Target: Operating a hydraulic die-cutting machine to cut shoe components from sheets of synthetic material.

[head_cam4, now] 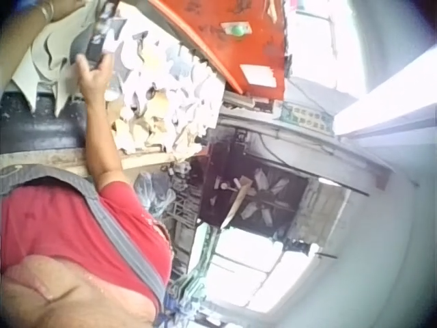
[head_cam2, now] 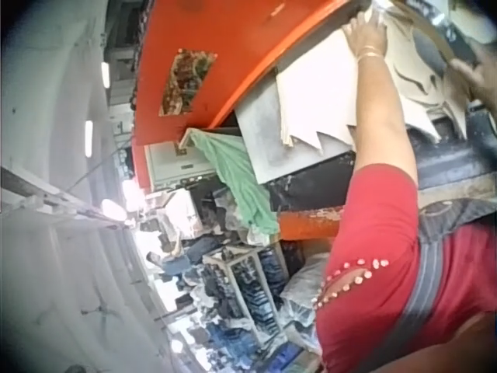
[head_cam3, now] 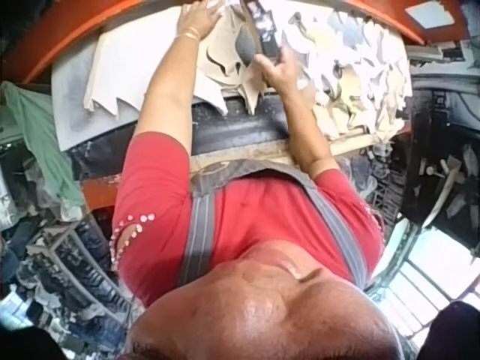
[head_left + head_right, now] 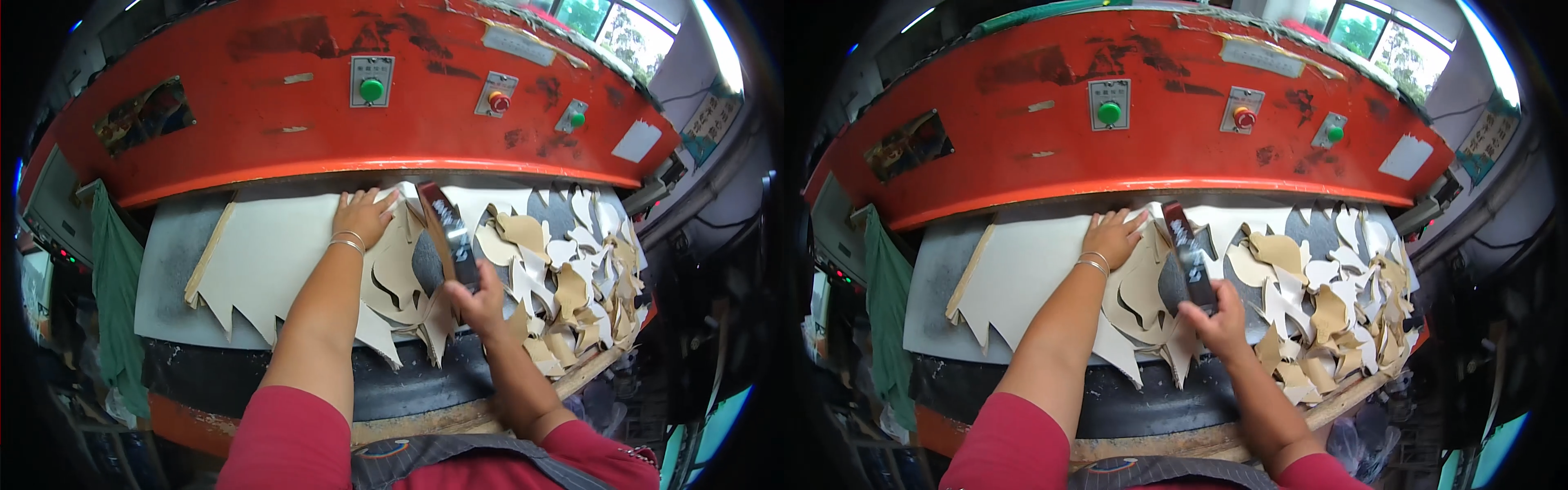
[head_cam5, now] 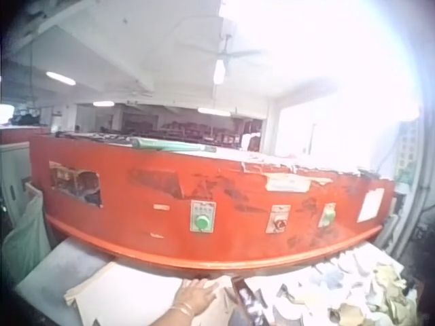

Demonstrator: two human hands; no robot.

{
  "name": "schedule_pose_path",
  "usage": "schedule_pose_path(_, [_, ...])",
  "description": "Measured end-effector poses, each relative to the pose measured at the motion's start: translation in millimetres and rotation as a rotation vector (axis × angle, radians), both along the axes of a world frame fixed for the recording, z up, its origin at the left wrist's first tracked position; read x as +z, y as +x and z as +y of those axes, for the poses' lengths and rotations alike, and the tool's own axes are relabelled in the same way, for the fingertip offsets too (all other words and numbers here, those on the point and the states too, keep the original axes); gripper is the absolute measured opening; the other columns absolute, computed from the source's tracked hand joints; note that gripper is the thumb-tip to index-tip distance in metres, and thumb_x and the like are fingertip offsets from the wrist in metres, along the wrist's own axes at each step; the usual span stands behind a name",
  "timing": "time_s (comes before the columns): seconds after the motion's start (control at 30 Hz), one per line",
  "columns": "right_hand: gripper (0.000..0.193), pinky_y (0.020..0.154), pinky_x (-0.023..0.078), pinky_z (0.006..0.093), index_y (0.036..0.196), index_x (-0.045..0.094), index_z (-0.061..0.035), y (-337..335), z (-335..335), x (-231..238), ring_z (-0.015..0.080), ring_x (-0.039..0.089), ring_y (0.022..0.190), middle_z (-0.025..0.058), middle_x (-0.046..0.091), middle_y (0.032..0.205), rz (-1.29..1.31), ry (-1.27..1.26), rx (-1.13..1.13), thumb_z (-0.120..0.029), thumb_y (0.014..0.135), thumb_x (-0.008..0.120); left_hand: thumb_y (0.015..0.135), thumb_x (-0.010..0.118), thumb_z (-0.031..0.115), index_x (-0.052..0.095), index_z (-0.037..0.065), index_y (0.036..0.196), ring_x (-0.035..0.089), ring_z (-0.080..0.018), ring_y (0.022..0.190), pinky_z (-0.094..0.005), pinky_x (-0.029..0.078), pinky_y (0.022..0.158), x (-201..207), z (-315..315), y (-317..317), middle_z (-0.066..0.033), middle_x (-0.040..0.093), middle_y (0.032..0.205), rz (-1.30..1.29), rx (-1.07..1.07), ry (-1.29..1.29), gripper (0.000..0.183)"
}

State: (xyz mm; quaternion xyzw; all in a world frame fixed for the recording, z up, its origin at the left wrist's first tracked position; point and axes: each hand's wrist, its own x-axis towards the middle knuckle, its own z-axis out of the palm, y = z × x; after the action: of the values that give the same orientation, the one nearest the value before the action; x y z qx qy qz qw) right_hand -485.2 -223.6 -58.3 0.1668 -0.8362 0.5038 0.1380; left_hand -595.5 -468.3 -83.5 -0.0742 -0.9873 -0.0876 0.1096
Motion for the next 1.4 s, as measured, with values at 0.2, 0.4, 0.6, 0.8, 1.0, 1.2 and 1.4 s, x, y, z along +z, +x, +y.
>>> schedule_pose_path(0.2, [0.053, 0.068, 0.046, 0.0368, 0.098, 0.053, -0.0003, -12, -9, 7, 0.0306, 0.055, 0.076, 0.0146, 0.054, 0.085, 0.133, 0.206, -0.078, -0.037, 0.070, 0.079, 0.093, 0.047, 0.038, 0.045, 0.032, 0.135, 0.044, -0.0220, 0.123, -0.0483, 0.024, 0.109, 3, 6, 6, -0.0030, 0.051, 0.130, 0.001, 0.069, 0.058, 0.043])
schedule_pose_path(0.4, [0.062, 0.077, 0.046, 0.0430, 0.099, 0.056, 0.0005, -11, -23, 13, 0.0350, 0.054, 0.089, 0.0184, 0.055, 0.090, 0.194, 0.947, 0.335, -0.053, 0.072, 0.072, 0.095, 0.043, 0.035, 0.047, 0.030, 0.133, 0.044, -0.0239, 0.123, -0.0491, 0.025, 0.109, 1, 0, 5, -0.0048, 0.052, 0.129, -0.036, 0.120, 0.074, 0.038])
schedule_pose_path(0.6, [0.073, 0.091, 0.042, 0.0429, 0.109, 0.055, 0.0071, -62, -74, 38, 0.0365, 0.052, 0.104, 0.0235, 0.058, 0.105, 0.219, 0.677, -0.065, -0.057, 0.076, 0.064, 0.095, 0.043, 0.032, 0.048, 0.030, 0.132, 0.044, -0.0243, 0.123, -0.0488, 0.024, 0.109, 10, -1, 6, -0.0049, 0.052, 0.128, -0.073, 0.125, 0.092, 0.037])
schedule_pose_path(0.8, [0.071, 0.088, 0.048, 0.0372, 0.110, 0.056, 0.0119, -122, -132, 61, 0.0358, 0.061, 0.103, 0.0289, 0.061, 0.107, -0.687, 0.627, 0.107, -0.043, 0.066, 0.066, 0.090, 0.048, 0.024, 0.049, 0.028, 0.131, 0.045, -0.0241, 0.121, -0.0481, 0.025, 0.109, -7, -5, 3, -0.0037, 0.054, 0.124, 0.000, 0.129, 0.079, 0.041])
schedule_pose_path(1.0, [0.067, 0.083, 0.049, 0.0385, 0.107, 0.054, 0.0125, -118, -124, 48, 0.0382, 0.062, 0.097, 0.0299, 0.062, 0.102, -0.367, 0.453, -0.037, -0.038, 0.065, 0.066, 0.090, 0.047, 0.024, 0.050, 0.024, 0.132, 0.046, -0.0234, 0.120, -0.0479, 0.026, 0.109, 9, 2, 8, -0.0045, 0.054, 0.126, -0.075, 0.159, 0.078, 0.041])
schedule_pose_path(1.2, [0.046, 0.077, 0.048, 0.0339, 0.106, 0.052, 0.0045, -78, -90, 89, 0.0256, 0.060, 0.080, 0.0164, 0.062, 0.087, -0.191, 0.050, 0.010, -0.023, 0.070, 0.063, 0.093, 0.045, 0.040, 0.051, 0.023, 0.131, 0.046, -0.0237, 0.121, -0.0485, 0.023, 0.110, -1, 1, 4, -0.0042, 0.054, 0.127, -0.015, 0.171, 0.117, 0.042])
schedule_pose_path(1.4, [0.021, 0.056, 0.037, 0.0212, 0.096, 0.055, -0.0006, 4, -5, 97, 0.0088, 0.046, 0.060, 0.0046, 0.052, 0.068, 0.154, -0.362, -0.059, -0.018, 0.084, 0.057, 0.092, 0.047, 0.040, 0.062, 0.022, 0.117, 0.051, -0.0216, 0.113, -0.0467, 0.025, 0.107, 5, 2, 2, -0.0022, 0.060, 0.115, -0.033, 0.246, 0.128, 0.034])
